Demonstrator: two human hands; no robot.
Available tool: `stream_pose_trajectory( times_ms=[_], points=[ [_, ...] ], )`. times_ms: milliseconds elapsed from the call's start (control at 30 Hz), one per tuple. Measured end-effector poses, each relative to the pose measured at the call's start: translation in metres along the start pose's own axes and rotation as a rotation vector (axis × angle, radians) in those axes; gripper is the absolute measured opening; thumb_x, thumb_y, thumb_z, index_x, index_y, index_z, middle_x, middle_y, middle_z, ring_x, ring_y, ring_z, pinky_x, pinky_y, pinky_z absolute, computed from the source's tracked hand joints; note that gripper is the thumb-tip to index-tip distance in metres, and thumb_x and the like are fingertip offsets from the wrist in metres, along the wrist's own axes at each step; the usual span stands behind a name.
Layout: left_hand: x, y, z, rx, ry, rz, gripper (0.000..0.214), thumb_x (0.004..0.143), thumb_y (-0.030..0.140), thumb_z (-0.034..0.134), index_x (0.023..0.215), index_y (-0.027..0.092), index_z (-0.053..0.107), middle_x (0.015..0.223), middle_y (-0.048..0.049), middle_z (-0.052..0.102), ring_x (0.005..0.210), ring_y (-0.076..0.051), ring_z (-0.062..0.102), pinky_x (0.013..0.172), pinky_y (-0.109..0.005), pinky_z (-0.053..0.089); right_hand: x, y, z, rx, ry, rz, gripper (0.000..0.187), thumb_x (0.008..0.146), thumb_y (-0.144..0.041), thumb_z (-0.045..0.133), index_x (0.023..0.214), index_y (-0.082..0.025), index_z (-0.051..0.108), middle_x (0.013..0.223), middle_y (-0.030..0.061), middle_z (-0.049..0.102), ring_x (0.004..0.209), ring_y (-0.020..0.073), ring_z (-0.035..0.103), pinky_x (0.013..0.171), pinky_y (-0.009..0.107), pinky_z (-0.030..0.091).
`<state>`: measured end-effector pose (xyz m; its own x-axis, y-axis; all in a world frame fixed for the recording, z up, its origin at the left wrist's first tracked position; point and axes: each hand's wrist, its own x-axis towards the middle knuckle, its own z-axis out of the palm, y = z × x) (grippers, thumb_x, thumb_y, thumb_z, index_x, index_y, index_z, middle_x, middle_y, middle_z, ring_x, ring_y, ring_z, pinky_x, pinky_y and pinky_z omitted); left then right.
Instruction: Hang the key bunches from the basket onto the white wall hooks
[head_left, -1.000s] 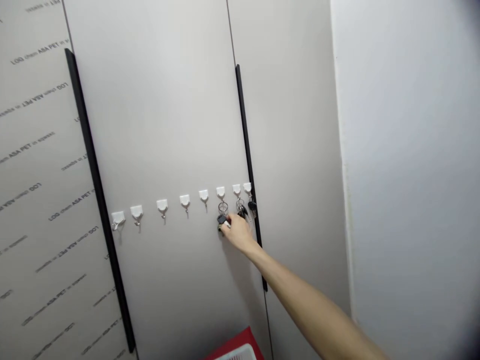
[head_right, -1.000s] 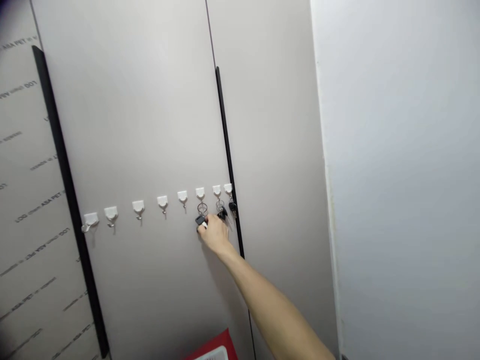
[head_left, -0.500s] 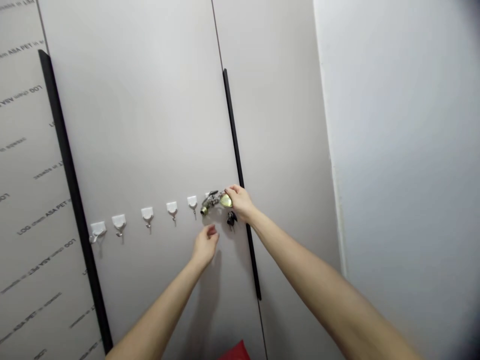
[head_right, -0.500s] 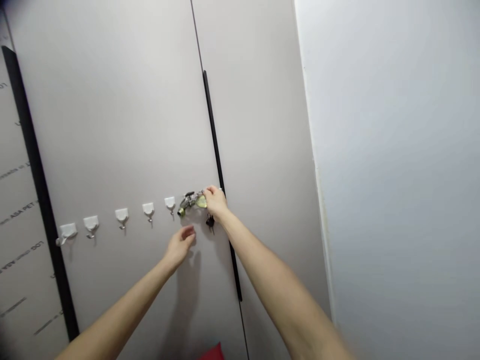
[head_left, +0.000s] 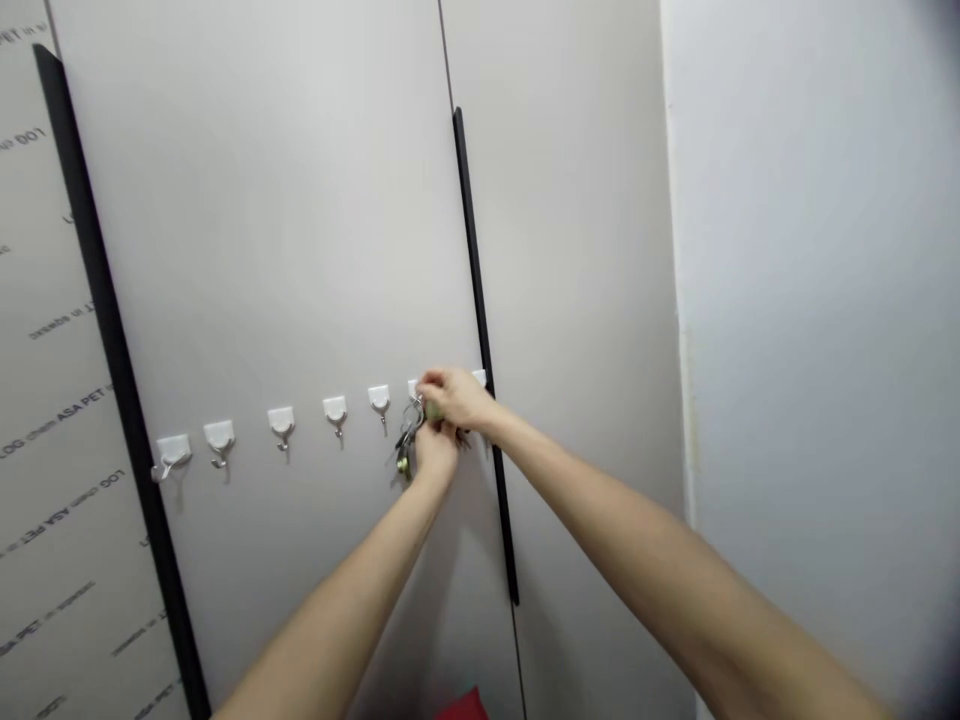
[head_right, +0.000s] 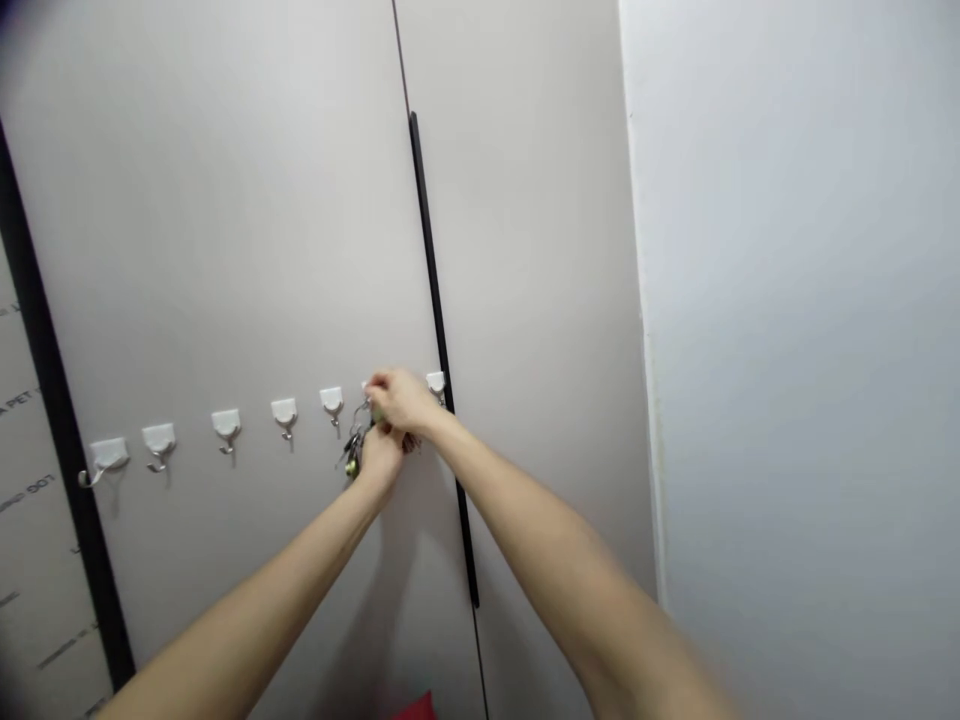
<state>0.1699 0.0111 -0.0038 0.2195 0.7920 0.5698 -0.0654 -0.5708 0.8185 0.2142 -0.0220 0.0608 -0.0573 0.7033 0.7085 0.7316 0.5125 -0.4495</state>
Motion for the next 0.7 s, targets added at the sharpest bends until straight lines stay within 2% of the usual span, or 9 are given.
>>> stream_pose_trajectory(
  times_ms=[100,167,200,267,367,433,533,633,700],
  points=[
    [-0.003,0.016,0.001,-0.06,0.039,0.052,0.016,0.07,0.023,0.038,0.065,0.01,0.046,0.048,0.0038,0.042,0.042,-0.003,0.037,0.042,-0.016,0.03,0.001,0.014,-0.011,0.349,0.212,0.103,0.014,0.066,-0.025,0.039,0.069,-0.014,0.047,0.058,-0.0017,0.051,0.051,0.0058,0.047,0.048,0.016,0.037],
    [-0.007,0.023,0.004,-0.121,-0.046,0.052,0.011,0.068,0.021,0.04,0.064,0.011,0.044,0.045,0.0043,0.043,0.038,-0.003,0.037,0.04,-0.016,0.029,0.002,0.016,-0.013,0.464,0.269,0.126,0.015,0.066,-0.026,0.04,0.072,-0.014,0.046,0.058,-0.0022,0.05,0.051,0.0055,0.048,0.047,0.016,0.038],
    [-0.01,0.023,0.005,-0.146,-0.11,0.017,0.01,0.067,0.02,0.041,0.064,0.011,0.044,0.045,0.004,0.044,0.038,-0.004,0.039,0.04,-0.016,0.03,0.002,0.016,-0.012,0.464,0.258,0.127,0.014,0.066,-0.025,0.04,0.072,-0.014,0.046,0.057,-0.0026,0.049,0.05,0.0052,0.047,0.047,0.016,0.038],
    [-0.017,0.018,0.004,-0.193,-0.191,-0.1,0.007,0.066,0.019,0.042,0.065,0.012,0.044,0.047,0.0026,0.047,0.038,-0.005,0.042,0.04,-0.017,0.032,-0.001,0.014,-0.005,0.36,0.157,0.117,0.01,0.064,-0.021,0.042,0.069,-0.014,0.047,0.053,-0.0032,0.049,0.045,0.0045,0.045,0.044,0.015,0.037],
    [-0.024,0.002,-0.007,-0.284,-0.121,-0.253,0.007,0.064,0.019,0.042,0.062,0.012,0.044,0.048,0.0015,0.049,0.038,-0.006,0.044,0.039,-0.017,0.033,-0.008,0.009,0.009,0.11,-0.055,0.046,0.007,0.063,-0.017,0.043,0.064,-0.015,0.05,0.049,-0.0038,0.048,0.041,0.0039,0.043,0.041,0.015,0.034],
    [-0.024,-0.004,-0.015,-0.312,-0.053,-0.267,0.007,0.062,0.017,0.043,0.058,0.012,0.043,0.042,0.0024,0.046,0.036,-0.006,0.043,0.038,-0.017,0.032,-0.014,0.007,0.016,0.006,-0.112,0.027,0.009,0.064,-0.017,0.041,0.066,-0.017,0.05,0.05,-0.0037,0.049,0.037,0.0036,0.041,0.038,0.015,0.034],
    [-0.02,-0.004,-0.018,-0.324,-0.033,-0.212,0.004,0.058,0.013,0.044,0.055,0.013,0.042,0.034,0.0038,0.043,0.031,-0.006,0.039,0.035,-0.017,0.03,-0.02,0.007,0.018,-0.028,-0.095,0.092,0.013,0.067,-0.019,0.037,0.072,-0.018,0.05,0.052,-0.0033,0.051,0.031,0.0031,0.037,0.034,0.016,0.032],
    [-0.02,0.003,-0.01,-0.389,-0.046,-0.164,0.003,0.059,0.012,0.043,0.057,0.013,0.042,0.034,0.0045,0.043,0.031,-0.006,0.04,0.035,-0.017,0.031,-0.022,0.008,0.01,0.002,0.008,0.092,0.012,0.066,-0.02,0.039,0.073,-0.018,0.049,0.056,-0.0024,0.053,0.035,0.0043,0.041,0.036,0.017,0.034],
    [-0.024,0.006,-0.002,-0.465,-0.072,-0.184,0.002,0.06,0.015,0.043,0.059,0.013,0.042,0.036,0.0047,0.044,0.033,-0.006,0.042,0.037,-0.018,0.033,-0.024,0.01,0.004,0.022,0.09,0.068,0.011,0.065,-0.02,0.04,0.072,-0.017,0.049,0.057,-0.002,0.053,0.042,0.0053,0.046,0.042,0.017,0.037]
  ],
)
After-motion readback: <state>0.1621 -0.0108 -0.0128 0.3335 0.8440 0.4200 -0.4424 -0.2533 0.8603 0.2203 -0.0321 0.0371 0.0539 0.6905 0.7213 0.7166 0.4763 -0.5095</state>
